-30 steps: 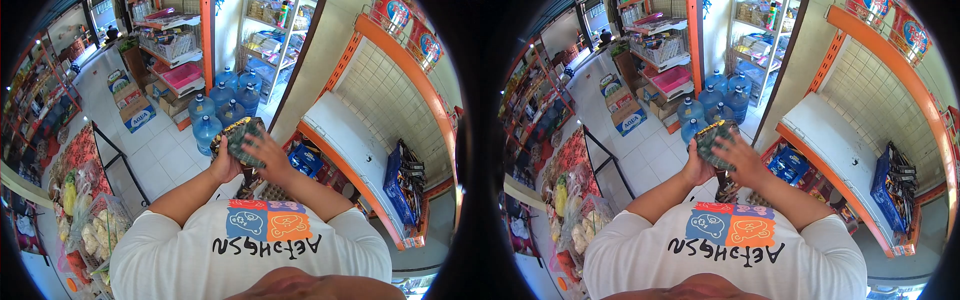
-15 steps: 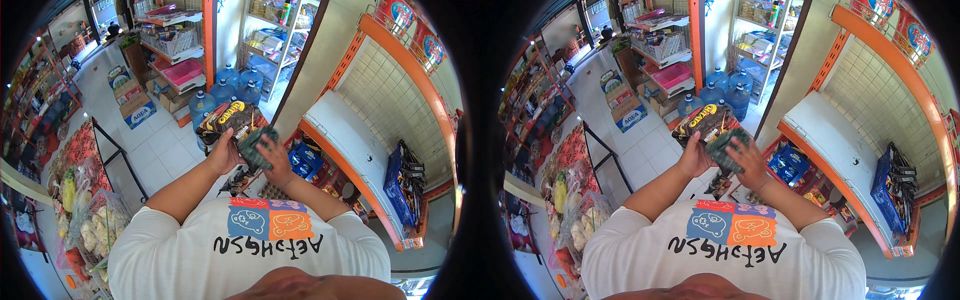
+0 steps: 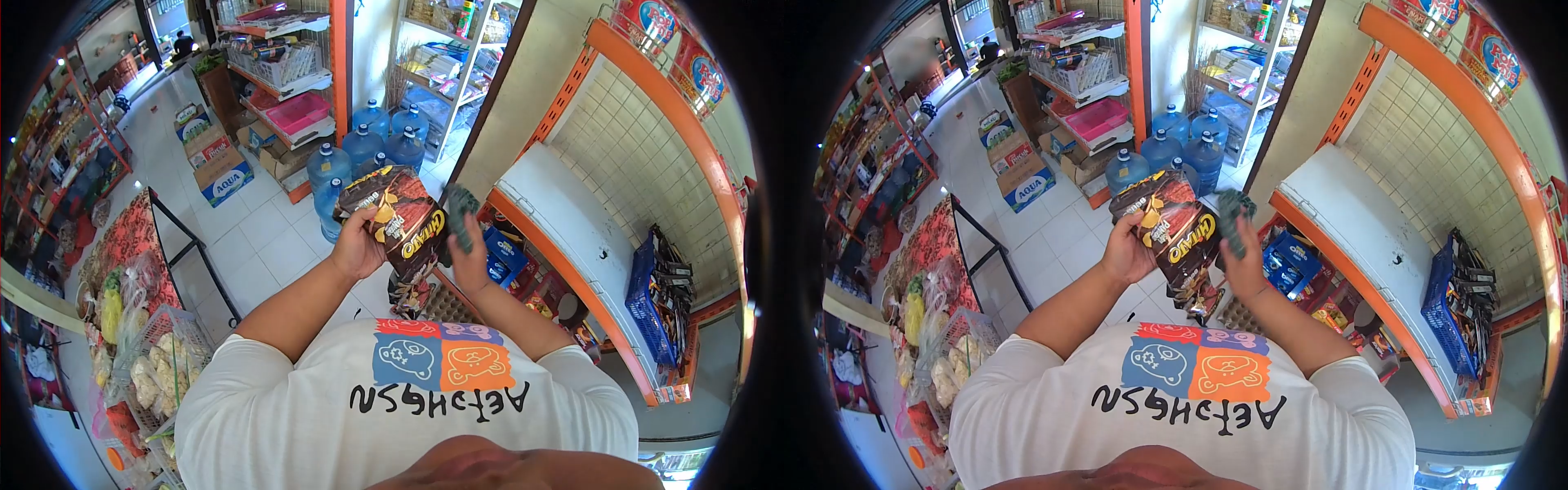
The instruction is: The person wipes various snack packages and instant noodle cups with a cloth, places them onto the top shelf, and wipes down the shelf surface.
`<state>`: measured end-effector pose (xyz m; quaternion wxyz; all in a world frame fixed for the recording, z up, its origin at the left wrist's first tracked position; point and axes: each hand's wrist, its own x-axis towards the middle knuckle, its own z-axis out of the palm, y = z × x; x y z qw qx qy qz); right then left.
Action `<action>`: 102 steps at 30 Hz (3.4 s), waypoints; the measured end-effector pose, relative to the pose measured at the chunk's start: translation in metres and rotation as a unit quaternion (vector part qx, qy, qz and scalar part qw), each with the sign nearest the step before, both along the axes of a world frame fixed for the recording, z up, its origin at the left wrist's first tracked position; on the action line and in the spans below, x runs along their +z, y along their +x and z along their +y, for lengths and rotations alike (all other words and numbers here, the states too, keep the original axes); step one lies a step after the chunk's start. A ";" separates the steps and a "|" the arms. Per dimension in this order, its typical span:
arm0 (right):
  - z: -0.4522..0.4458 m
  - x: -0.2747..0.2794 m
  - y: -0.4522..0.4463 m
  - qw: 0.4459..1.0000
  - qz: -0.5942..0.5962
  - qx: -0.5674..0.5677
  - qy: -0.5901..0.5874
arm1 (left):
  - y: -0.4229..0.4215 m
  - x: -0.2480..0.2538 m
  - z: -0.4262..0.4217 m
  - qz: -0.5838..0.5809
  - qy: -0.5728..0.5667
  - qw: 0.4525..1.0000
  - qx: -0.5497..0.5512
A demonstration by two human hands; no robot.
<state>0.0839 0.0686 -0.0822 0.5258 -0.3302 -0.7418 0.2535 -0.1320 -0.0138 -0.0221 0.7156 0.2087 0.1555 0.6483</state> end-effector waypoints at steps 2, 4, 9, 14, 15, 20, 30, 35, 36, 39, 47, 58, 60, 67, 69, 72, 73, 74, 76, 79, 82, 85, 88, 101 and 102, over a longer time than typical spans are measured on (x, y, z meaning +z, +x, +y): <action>0.005 0.025 0.004 0.948 0.140 0.129 -0.256 | 0.002 -0.002 0.003 0.008 -0.008 1.000 -0.001; 0.005 0.030 0.009 0.797 0.268 0.243 -0.484 | 0.005 0.000 0.006 -0.020 0.008 0.999 -0.025; -0.011 0.042 0.005 0.818 0.204 0.312 -0.438 | -0.001 -0.007 0.020 0.122 -0.009 0.992 0.021; -0.007 0.074 -0.004 0.820 0.313 0.233 -0.420 | 0.002 -0.049 0.010 0.204 0.149 0.938 -0.238; -0.003 0.074 -0.008 0.858 0.299 0.202 -0.365 | 0.009 -0.042 0.000 0.241 0.143 0.935 -0.218; 0.002 0.080 -0.006 0.988 -0.066 -0.006 -0.138 | 0.010 -0.048 0.008 0.197 0.053 0.969 -0.141; -0.001 0.095 -0.001 0.986 -0.120 -0.059 0.101 | 0.013 -0.032 0.002 0.140 -0.008 0.987 -0.079; -0.029 0.073 -0.018 0.969 -0.228 0.039 0.087 | 0.031 -0.032 0.002 0.162 0.029 0.985 -0.046; -0.039 0.072 -0.020 0.961 -0.228 0.092 0.126 | 0.034 -0.026 -0.001 0.183 0.018 0.983 -0.016; -0.041 0.071 -0.017 0.927 -0.263 0.182 0.197 | 0.021 -0.022 0.000 0.103 0.054 0.989 -0.089; -0.019 0.072 -0.009 0.983 -0.130 0.122 0.041 | 0.041 -0.012 -0.002 0.169 0.035 0.985 -0.023; -0.029 0.058 -0.002 0.988 -0.123 0.072 0.051 | 0.032 -0.001 0.003 0.092 0.017 0.995 -0.025; -0.040 0.063 -0.004 0.965 -0.195 0.078 0.154 | 0.032 -0.003 0.005 0.068 0.013 0.998 -0.016; -0.029 0.048 0.013 0.942 -0.224 0.158 0.195 | 0.022 -0.006 0.011 0.043 -0.058 0.997 -0.008; -0.007 0.012 0.013 0.988 0.010 0.118 -0.104 | 0.016 0.001 0.009 0.033 -0.038 0.999 -0.017; -0.002 0.033 0.022 0.800 0.259 0.281 -0.463 | 0.007 -0.003 0.010 0.024 -0.007 0.999 -0.040; -0.003 0.028 0.022 0.837 0.217 0.301 -0.402 | 0.005 -0.004 0.012 0.034 -0.010 0.999 -0.030; -0.006 0.028 0.023 0.837 0.217 0.301 -0.401 | 0.003 -0.006 0.014 0.042 -0.013 0.999 -0.018; -0.022 0.047 0.013 0.861 0.151 0.272 -0.402 | 0.001 -0.006 0.018 0.062 -0.023 0.997 -0.029; -0.017 0.066 0.010 0.830 0.250 0.280 -0.413 | 0.004 -0.010 0.020 0.137 0.002 0.988 -0.066; -0.001 0.076 0.010 0.819 0.301 0.270 -0.408 | 0.004 -0.068 0.016 0.193 0.078 0.948 -0.241; 0.011 0.074 0.012 0.921 0.146 0.152 -0.328 | 0.021 -0.066 0.004 0.175 0.139 0.944 -0.241; 0.001 0.096 0.008 0.972 -0.140 0.000 -0.191 | 0.017 -0.056 0.013 0.193 0.028 0.965 -0.177; -0.009 0.062 0.001 0.980 -0.165 0.101 0.040 | 0.038 -0.035 0.017 0.188 0.061 0.975 -0.100; -0.010 0.066 -0.001 0.984 -0.162 0.072 0.019 | 0.038 -0.028 0.016 0.188 0.062 0.975 -0.100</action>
